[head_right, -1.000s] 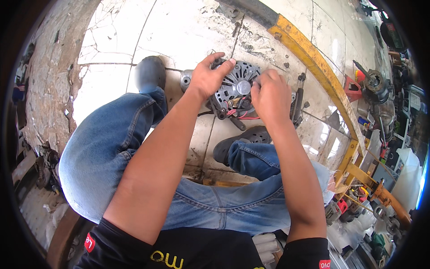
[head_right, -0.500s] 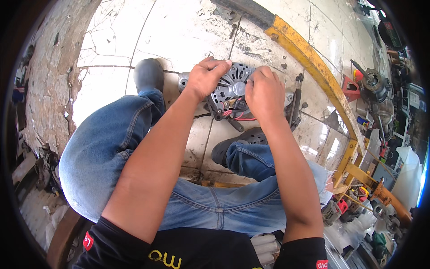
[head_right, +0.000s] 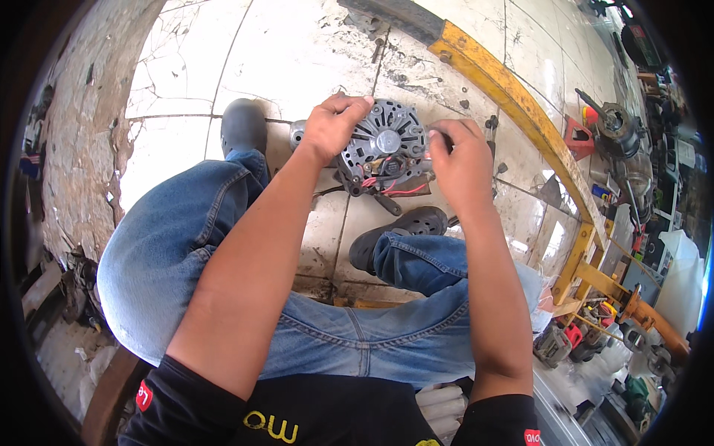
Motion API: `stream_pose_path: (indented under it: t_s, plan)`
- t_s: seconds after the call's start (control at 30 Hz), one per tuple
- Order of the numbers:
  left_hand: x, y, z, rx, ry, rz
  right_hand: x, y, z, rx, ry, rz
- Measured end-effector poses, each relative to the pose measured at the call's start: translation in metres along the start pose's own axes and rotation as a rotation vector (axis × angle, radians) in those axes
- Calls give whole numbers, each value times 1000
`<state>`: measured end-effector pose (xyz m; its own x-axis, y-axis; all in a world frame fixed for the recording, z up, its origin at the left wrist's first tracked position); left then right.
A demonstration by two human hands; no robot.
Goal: The person sits on the floor and uses a screwdriver to adjust components inside an alternator. They then use a metal file to scrape the surface of the internal parts.
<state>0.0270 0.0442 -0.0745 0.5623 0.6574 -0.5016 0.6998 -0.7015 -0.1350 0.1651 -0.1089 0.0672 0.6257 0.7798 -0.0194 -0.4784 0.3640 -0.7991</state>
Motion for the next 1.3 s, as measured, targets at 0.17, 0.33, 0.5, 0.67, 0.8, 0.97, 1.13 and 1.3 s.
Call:
stream_pose_path:
  t_s: [0.17,0.33,0.5,0.67,0.8,0.97,1.13,1.3]
  plan:
    - [7,2,7,-22,-3,47,-2,-4,-13,69,99,-23]
    - [7,3,9,-38,-32,61,-2,-7,-22,109,180,-16]
    - [11,0,13,-65,-34,26,0,4,-43,262,315,108]
    - [4,3,1,-116,-27,49,-4,17,-49,330,398,206]
    - [1,2,-3,-108,-42,60,-6,14,-49,242,346,195]
    - [2,-8,-11,128,63,-36,-16,27,-54,475,578,340]
    - [-21,-17,-46,488,233,-165,-12,32,-55,517,448,272]
    - [-50,-21,-83,746,359,-97,-8,34,-58,416,389,288]
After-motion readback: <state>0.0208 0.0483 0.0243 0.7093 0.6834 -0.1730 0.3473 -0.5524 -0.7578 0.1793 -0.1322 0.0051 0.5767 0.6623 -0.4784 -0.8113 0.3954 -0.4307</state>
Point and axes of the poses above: each hand's wrist, its own x-axis towards the middle knuckle, its own y-axis out of the palm, z = x × y, the point moved 6 cm from there along x, towards the middle knuckle, and after that the axes turned 7 degrees about x, right-handed, at the moved point
